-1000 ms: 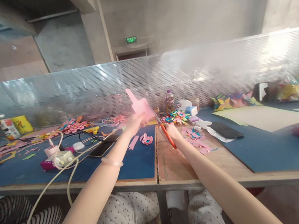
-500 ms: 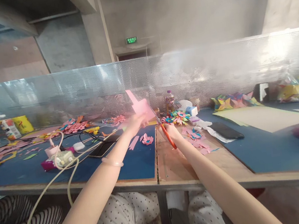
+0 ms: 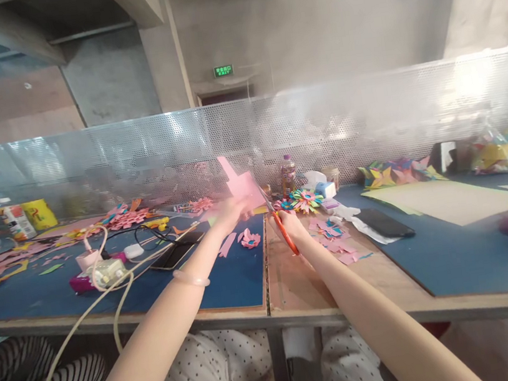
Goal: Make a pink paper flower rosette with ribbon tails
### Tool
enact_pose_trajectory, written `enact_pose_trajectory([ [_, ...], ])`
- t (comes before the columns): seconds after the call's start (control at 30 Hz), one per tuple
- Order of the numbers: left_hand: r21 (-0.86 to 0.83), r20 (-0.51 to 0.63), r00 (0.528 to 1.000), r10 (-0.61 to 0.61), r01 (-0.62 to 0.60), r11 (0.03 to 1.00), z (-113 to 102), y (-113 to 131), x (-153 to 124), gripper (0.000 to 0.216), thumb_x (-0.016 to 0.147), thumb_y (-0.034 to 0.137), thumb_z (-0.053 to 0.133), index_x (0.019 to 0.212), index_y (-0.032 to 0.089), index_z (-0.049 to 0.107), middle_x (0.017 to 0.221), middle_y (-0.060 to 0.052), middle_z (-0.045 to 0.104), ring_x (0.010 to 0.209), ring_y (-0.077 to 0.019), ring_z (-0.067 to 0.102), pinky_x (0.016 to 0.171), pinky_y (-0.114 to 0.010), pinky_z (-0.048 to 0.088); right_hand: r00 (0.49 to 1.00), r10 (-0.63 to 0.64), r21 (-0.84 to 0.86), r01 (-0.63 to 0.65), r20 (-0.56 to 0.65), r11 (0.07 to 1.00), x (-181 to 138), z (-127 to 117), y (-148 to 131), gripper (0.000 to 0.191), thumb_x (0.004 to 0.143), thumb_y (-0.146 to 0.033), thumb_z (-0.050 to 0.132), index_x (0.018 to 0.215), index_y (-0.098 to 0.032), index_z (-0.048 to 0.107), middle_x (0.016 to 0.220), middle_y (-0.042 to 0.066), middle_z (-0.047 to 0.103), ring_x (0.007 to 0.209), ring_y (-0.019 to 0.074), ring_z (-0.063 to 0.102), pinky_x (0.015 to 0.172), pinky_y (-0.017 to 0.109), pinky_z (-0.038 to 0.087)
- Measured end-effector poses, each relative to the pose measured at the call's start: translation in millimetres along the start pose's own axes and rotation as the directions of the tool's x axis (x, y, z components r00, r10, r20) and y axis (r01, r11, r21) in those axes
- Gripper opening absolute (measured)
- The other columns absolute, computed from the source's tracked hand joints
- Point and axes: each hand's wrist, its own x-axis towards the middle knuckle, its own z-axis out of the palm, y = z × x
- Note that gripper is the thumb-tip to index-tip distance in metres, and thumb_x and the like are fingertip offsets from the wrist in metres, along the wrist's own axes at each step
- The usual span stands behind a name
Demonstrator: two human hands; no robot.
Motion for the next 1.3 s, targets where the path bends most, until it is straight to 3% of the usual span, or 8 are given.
enact_pose_trajectory([
  [0.27,0.017,0.004,1.0,-0.021,0.021,1.0,-1,1,0,0.028,0.078,0.038,0.055,0.066,0.013,0.061,0.049,-0.001,0.058,0.038,-0.0082,0.046,0.039,-0.02,0.034,1.0,-0.012,-0.012,0.012,0.018,1.0,2,-1,1,0.027,0.086,-0.034,0.05,0.1,-0.012,0.057,0.095,0.003,0.059,0.081,0.0164,0.059,0.07,0.033,0.05],
  [0.7,0.052,0.011,1.0,-0.02,0.019,0.998,-1,-5,2,0.028,0.076,0.039,0.056,0.071,0.014,0.065,0.048,0.0,0.058,0.037,-0.009,0.045,0.04,-0.022,0.035,0.999,-0.031,0.011,0.031,-0.006,0.999,-2,-3,-3,0.033,0.086,-0.043,0.045,0.081,-0.013,0.056,0.072,-0.001,0.057,0.066,0.0119,0.055,0.063,0.029,0.045],
  [1.3,0.1,0.007,1.0,0.008,-0.008,0.995,1,2,-2,0.031,0.077,0.04,0.055,0.066,0.012,0.063,0.048,-0.001,0.058,0.038,-0.0091,0.047,0.039,-0.021,0.036,1.0,0.009,-0.041,-0.009,-0.011,0.999,4,8,8,0.027,0.086,-0.035,0.049,0.1,-0.012,0.056,0.095,0.003,0.059,0.081,0.0165,0.059,0.07,0.034,0.049],
])
